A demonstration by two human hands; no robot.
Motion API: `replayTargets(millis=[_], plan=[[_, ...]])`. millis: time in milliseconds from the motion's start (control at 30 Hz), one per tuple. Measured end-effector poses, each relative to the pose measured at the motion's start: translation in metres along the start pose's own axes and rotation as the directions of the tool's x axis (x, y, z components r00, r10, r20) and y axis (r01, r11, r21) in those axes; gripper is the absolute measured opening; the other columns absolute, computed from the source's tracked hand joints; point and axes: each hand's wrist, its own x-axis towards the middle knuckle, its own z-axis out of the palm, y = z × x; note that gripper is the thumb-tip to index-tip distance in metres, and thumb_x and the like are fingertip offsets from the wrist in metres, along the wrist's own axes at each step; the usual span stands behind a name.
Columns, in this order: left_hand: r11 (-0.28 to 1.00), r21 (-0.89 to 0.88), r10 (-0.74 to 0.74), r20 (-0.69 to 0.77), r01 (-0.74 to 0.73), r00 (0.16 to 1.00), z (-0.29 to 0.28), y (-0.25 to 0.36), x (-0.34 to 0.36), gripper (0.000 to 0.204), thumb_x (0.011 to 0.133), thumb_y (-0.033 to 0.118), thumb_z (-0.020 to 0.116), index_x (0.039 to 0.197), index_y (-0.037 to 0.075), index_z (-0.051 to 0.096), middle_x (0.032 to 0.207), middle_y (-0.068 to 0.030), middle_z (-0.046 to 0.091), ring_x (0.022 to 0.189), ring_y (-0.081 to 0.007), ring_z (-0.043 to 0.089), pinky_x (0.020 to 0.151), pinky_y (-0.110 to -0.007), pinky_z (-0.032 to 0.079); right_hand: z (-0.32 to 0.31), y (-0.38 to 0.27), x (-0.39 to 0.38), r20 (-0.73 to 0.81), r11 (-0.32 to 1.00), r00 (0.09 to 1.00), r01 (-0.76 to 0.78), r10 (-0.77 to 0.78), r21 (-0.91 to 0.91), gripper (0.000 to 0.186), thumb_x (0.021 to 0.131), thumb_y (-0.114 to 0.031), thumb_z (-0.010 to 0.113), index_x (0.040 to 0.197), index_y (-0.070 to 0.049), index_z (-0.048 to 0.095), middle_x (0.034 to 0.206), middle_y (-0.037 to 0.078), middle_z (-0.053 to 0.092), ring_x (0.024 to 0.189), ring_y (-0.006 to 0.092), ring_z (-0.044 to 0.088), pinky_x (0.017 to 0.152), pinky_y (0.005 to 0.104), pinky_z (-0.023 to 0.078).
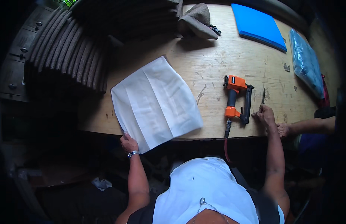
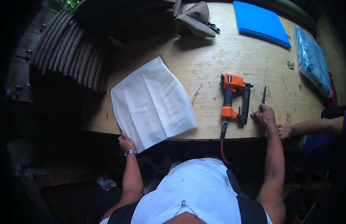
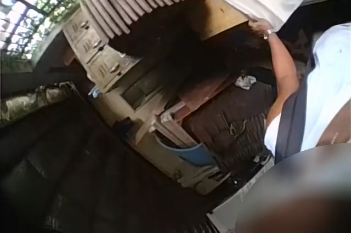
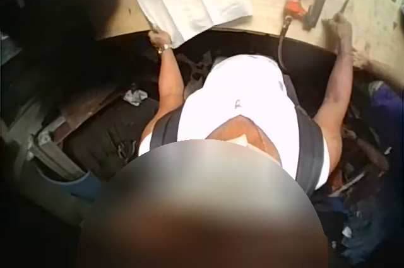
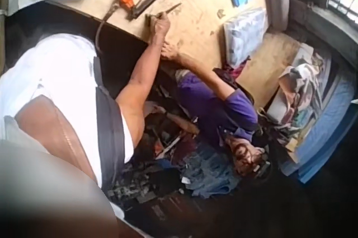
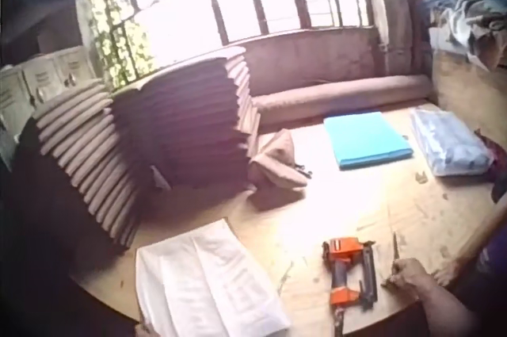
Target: Attaching fabric and padding to a wooden board using a pneumatic staple gun.
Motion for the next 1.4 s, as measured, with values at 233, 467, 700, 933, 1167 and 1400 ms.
replayTargets(millis=[233,467,700,933,1167,1400], plan=[[0.957,-0.169,0.255,0.094,-0.237,0.962,0.032,0.030,0.026,0.046,0.101,0.041,0.049,0.094,-0.001,0.066,0.083,-0.0247,0.069,0.080,-0.0449,0.065,0.068,-0.050,0.050,-0.064,0.000,-0.049,0.444,0.896,0.868,-0.362,0.223,0.257,0.020,0.084,-0.016,0.075,0.089,-0.004,0.061,0.072,0.001,0.063,0.062,0.0111,0.062,0.052,0.0261,0.048],[0.793,-0.609,-0.214,-0.260,0.012,0.942,0.066,0.023,0.058,0.049,0.105,0.038,0.042,0.113,-0.008,0.058,0.105,-0.0246,0.066,0.093,-0.0337,0.065,0.083,-0.040,0.052,0.041,-0.129,-0.068,0.423,0.843,0.906,-0.253,0.034,0.474,0.049,0.096,-0.034,0.065,0.129,0.001,0.054,0.104,0.012,0.067,0.089,0.0181,0.067,0.064,0.0313,0.056],[0.476,-0.391,0.077,0.911,0.788,0.405,0.002,0.027,-0.196,0.066,0.097,0.062,0.048,0.117,0.000,0.059,0.079,-0.0029,0.063,0.049,-0.0046,0.048,0.040,-0.020,0.034,0.163,-0.158,-0.097,0.559,0.628,0.829,-0.421,-0.027,0.655,0.059,0.092,-0.035,0.070,0.134,0.001,0.050,0.100,0.010,0.069,0.083,0.0154,0.066,0.063,0.0273,0.054],[0.435,-0.438,0.521,0.835,0.787,0.177,-0.017,0.084,-0.234,0.027,0.097,0.027,0.066,0.108,0.003,0.063,0.080,0.0005,0.061,0.056,-0.0032,0.045,0.049,-0.021,0.037,0.129,-0.183,-0.147,0.735,0.746,0.677,-0.513,0.048,0.424,0.027,0.093,-0.028,0.068,0.100,-0.002,0.069,0.072,0.000,0.059,0.063,0.0076,0.053,0.056,0.0245,0.043],[0.146,-0.287,0.491,0.852,0.947,0.182,-0.036,0.106,-0.231,0.015,0.095,0.020,0.068,0.097,0.006,0.064,0.079,0.0000,0.060,0.055,-0.0047,0.046,0.047,-0.020,0.035,0.135,-0.182,-0.153,0.792,0.737,0.600,-0.483,-0.114,0.472,0.030,0.093,-0.030,0.069,0.101,0.000,0.068,0.077,0.003,0.063,0.069,0.0111,0.058,0.063,0.0266,0.047],[0.560,-0.726,0.374,0.652,0.399,0.660,-0.070,0.123,-0.205,0.009,0.092,0.012,0.070,0.099,0.006,0.068,0.082,0.0027,0.059,0.069,-0.0026,0.049,0.056,-0.022,0.041,0.128,-0.167,-0.129,0.402,0.852,0.913,-0.149,-0.077,0.501,0.050,0.094,-0.034,0.067,0.124,0.005,0.058,0.115,0.019,0.066,0.107,0.0247,0.064,0.093,0.0361,0.050]])
